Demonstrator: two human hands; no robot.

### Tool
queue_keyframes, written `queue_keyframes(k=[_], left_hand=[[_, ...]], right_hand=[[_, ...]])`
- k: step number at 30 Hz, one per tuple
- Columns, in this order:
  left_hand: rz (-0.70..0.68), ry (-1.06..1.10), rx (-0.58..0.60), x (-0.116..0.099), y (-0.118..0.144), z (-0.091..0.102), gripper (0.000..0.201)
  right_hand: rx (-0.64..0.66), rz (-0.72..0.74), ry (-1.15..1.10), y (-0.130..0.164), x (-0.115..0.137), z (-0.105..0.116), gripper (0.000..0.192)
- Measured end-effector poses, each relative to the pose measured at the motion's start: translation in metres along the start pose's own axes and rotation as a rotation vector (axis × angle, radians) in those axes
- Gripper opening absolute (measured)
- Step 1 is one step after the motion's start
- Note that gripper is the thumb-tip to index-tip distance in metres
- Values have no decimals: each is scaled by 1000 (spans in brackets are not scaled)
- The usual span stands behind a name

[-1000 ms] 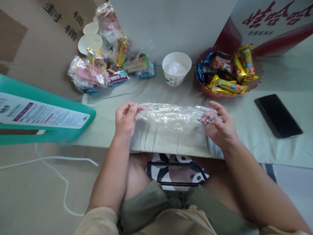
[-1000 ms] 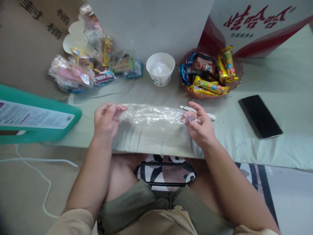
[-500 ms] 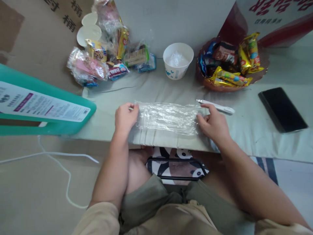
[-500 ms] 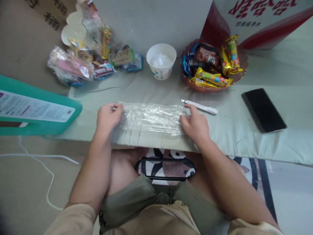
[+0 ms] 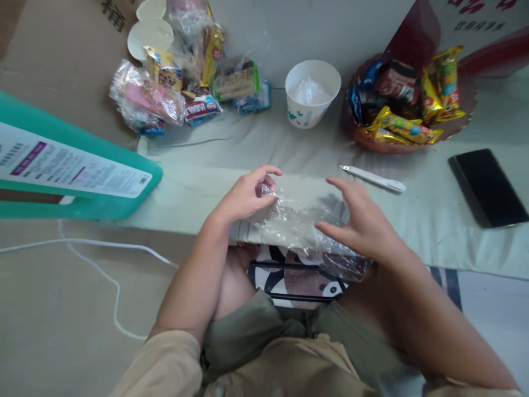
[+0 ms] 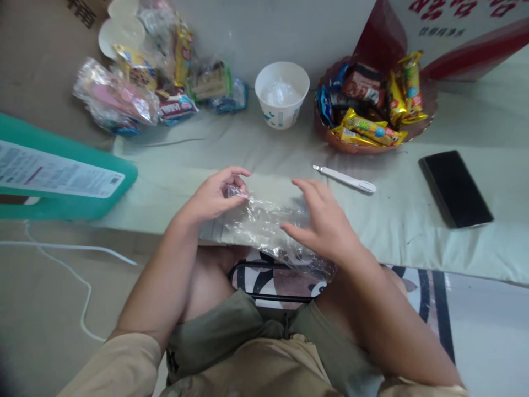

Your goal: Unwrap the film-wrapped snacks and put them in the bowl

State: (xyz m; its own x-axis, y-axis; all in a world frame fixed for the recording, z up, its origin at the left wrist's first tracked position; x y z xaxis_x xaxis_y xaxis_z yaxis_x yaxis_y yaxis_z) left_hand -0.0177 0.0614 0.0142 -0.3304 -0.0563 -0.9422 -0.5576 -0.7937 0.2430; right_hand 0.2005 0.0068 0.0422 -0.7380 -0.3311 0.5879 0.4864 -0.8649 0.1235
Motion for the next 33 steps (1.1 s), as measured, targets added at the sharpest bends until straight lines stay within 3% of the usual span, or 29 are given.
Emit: queue_keyframes(k=[2,3,5,6,9,11,13,17,19,23,25,28,31,33], left_hand=[[-24,202,84,-6,-1,-9,46],[-34,304,114,-9,0,-11,53],[-64,494,95,-13,0,-8,68],[-87,575,42,-13,0,-3,72],[-82,749,-73,-2,-5,2,59],[7,782,26,7,-16,-17,50],[102,695,138,14,-25,-36,36],[141,468,-4,16,-31,-33,7],[116,424,-37,11,-30,-27,11],[9,436,68,-2,-27,-29,28],[-76,443,51,-7,-25,-26,23],[-210,381,0,-16,-23,-18,9],[-233,237,10,-19,-23,-14,16],[-232,126,-3,-21,-22,-11,23]], right_hand=[[175,-4,-68,-17,6,-13,71],[279,-13,-89,-24,7,-21,58],[417,-29,-158,-32,8,-32,23],[421,-38,-233,-35,7,-33,14],[218,-109,-632,-43,-8,-26,24],[91,-175,-864,-45,-22,-27,31],[54,-200,-959,-46,-29,-33,35],[66,-117,-913,-45,-31,-36,37],[31,-96,-893,-45,-35,-35,32],[-164,-75,-870,-45,-46,-27,27],[-225,-41,-851,-46,-49,-25,25],[-259,-28,-789,-48,-55,-26,21],[-296,-61,-769,-48,-66,-25,14],[-294,-95,-883,-49,-76,-27,25]])
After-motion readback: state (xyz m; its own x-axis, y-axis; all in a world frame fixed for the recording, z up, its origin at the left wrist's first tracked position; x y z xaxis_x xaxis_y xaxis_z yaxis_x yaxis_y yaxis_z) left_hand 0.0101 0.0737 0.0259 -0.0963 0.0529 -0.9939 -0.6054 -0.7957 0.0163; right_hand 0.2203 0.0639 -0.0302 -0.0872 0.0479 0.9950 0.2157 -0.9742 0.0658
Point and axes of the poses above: each hand's wrist, its own y-axis away from the middle knuckle, its own z-axis out of the back of the hand, x = y × z, the point moved 8 cm from there along -y, towards the middle knuckle, and after that the axes turned 15 degrees about x, right-handed, at the moved point
